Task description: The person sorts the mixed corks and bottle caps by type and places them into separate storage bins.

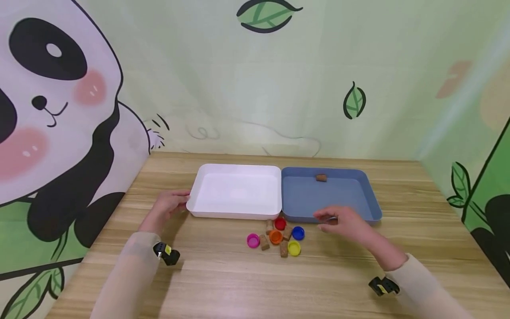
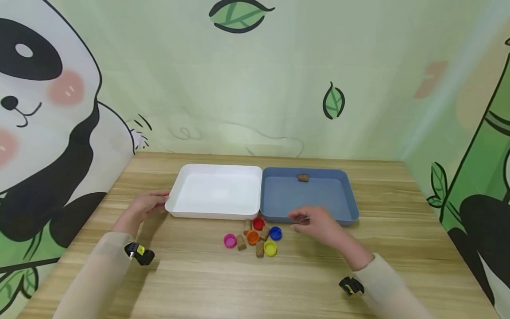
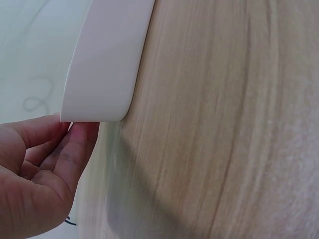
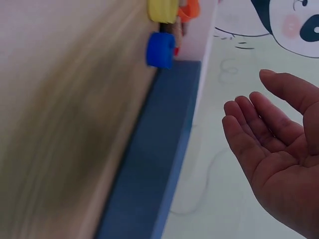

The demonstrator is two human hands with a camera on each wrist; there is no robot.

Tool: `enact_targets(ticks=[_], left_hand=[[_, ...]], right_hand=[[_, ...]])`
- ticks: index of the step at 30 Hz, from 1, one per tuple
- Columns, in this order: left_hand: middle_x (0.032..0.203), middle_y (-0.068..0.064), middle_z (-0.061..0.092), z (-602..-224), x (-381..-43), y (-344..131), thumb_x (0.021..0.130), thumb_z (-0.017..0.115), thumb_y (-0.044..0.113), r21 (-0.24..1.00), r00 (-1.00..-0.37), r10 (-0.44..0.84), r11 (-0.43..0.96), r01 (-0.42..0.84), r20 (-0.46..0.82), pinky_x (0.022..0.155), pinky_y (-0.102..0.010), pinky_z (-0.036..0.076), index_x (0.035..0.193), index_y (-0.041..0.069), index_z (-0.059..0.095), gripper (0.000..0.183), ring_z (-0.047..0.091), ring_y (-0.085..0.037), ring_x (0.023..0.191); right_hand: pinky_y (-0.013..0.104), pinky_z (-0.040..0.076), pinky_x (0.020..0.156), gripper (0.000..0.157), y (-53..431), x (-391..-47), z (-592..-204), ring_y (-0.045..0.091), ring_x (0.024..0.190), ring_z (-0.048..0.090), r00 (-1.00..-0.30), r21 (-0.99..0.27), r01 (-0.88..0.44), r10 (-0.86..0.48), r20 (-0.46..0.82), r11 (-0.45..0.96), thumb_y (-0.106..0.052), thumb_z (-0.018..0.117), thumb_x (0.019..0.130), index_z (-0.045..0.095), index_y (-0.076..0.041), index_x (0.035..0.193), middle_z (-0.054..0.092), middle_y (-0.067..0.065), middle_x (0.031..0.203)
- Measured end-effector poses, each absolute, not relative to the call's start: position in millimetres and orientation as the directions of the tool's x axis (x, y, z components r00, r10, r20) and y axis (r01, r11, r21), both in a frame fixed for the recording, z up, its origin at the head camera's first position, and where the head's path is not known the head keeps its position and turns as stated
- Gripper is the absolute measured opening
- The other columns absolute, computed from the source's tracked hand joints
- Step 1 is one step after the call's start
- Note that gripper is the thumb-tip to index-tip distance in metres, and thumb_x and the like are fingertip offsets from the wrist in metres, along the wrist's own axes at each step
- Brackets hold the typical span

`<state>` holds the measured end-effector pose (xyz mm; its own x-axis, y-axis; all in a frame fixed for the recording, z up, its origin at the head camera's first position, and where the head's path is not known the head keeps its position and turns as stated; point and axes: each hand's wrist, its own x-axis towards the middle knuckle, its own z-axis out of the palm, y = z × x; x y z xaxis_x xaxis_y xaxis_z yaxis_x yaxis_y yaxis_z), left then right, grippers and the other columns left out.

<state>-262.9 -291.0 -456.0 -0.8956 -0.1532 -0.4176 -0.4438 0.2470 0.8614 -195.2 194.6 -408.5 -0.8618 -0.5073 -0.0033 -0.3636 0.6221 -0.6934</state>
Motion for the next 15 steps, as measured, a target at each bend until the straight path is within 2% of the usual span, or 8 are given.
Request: enact_targets(ticks=[10,15], left_hand=[[0.151,-0.03,0.048,-457,-262,-290,0.102,0.06,0.007,0.87,-0.905,-0.145,0.248,-0.425,-0.401,0.078,-0.018,0.06,0.146,-0.007,0.049,0.047,0.063,0.001,0.076],[0.152,-0.029,0.047,-456,-262,-290,0.103,0.06,0.008,0.863,-0.898,-0.152,0.25,-0.439,-0.413,0.08,-0.018,0.06,0.146,-0.005,0.05,0.047,0.063,0.001,0.078]], right_hand=[[0.043,0.062,0.09,0.038,185,-200,-434,0.035,0.106,0.07,-0.822,-0.614,-0.445,-0.569,-0.009,0.652,-0.01,0.075,0.091,0.069,0.005,0.125,0.071,0.023,0.122],[0.048,0.059,0.096,0.042,178,-204,-442,0.038,0.112,0.068,-0.81,-0.579,-0.457,-0.585,-0.043,0.675,-0.01,0.075,0.09,0.067,0.005,0.128,0.07,0.023,0.126]])
